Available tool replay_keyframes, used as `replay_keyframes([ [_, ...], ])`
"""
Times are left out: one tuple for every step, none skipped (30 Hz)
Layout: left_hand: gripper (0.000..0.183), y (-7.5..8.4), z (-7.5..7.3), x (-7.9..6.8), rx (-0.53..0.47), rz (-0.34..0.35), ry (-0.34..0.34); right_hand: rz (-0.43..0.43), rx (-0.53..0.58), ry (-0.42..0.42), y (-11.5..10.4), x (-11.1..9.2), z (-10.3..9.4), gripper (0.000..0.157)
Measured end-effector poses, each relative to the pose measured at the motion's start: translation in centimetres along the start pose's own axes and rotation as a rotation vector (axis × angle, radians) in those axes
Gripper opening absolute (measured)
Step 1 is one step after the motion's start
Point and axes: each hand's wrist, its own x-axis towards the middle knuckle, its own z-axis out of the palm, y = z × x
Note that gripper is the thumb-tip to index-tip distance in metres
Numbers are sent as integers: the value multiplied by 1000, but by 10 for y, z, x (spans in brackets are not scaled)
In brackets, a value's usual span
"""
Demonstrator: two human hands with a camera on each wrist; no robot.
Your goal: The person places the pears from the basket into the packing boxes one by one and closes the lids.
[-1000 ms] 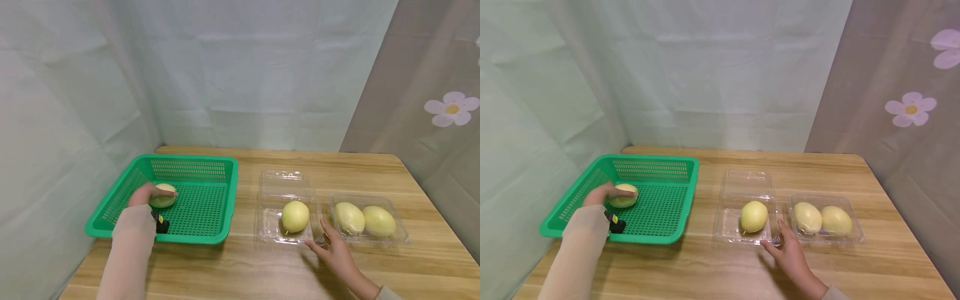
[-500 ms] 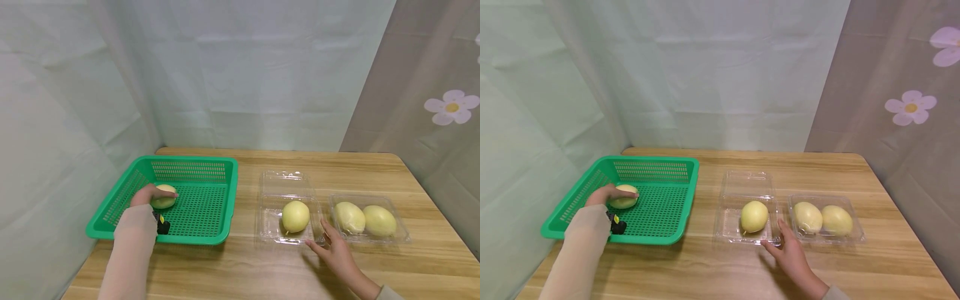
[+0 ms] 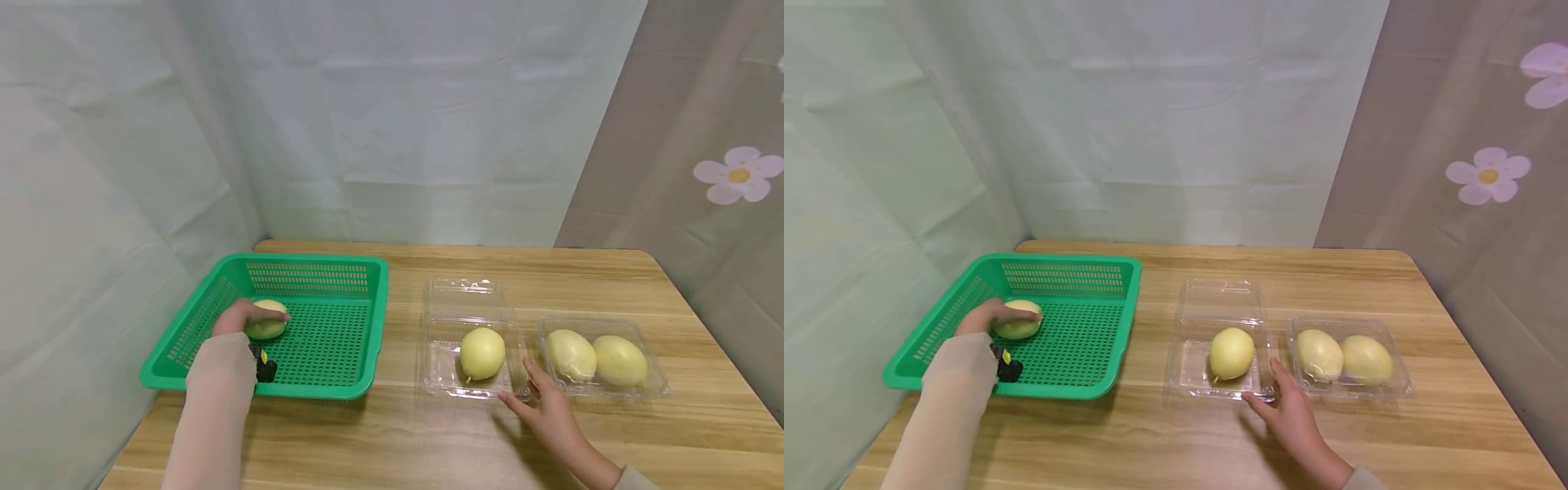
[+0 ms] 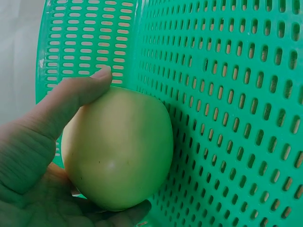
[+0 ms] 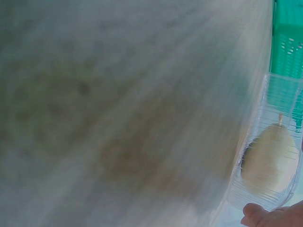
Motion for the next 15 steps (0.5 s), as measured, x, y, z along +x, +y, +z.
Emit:
replay_keyframes([
  [102, 0, 0, 0, -2, -3, 4, 2, -1, -1, 0, 0, 0, 80],
  [102, 0, 0, 0, -8, -9, 6, 5, 1, -2, 0, 0, 0, 80],
  [101, 0, 0, 0, -10, -11, 8, 7, 4, -3, 0, 0, 0, 81],
  [101, -1, 0, 0, -14, -15, 8, 7, 7, -4, 0, 0, 0, 81],
  [101, -1, 0, 0, -21, -18, 8, 8, 10, -4, 0, 0, 0, 81],
  [100, -1, 0, 0, -32, -22, 6, 7, 12, -3, 0, 1, 0, 81],
  [100, 0, 0, -1, -46, -26, 4, 6, 13, -2, 0, 1, 0, 82],
  [99, 0, 0, -1, -54, -27, 1, 5, 13, -2, 1, 1, 1, 82],
  [98, 0, -1, -1, -62, -25, 0, 3, 13, -1, 1, 1, 1, 82],
  [97, 1, -1, -2, -66, -22, -2, 2, 11, -1, 1, 1, 1, 82],
  [96, 1, -1, -2, -67, -17, -1, 2, 10, 0, 1, 1, 1, 82],
  [95, 2, -1, -3, -68, -15, -1, 2, 10, 0, 1, 1, 1, 81],
  [94, 3, -1, -2, -63, -11, 2, 4, 9, -1, 1, 1, 0, 81],
  [93, 4, -1, -2, -56, -10, 5, 6, 9, -2, 1, 1, 0, 81],
  [93, 5, 0, -3, -52, -9, 7, 7, 10, -2, 1, 1, 0, 81],
])
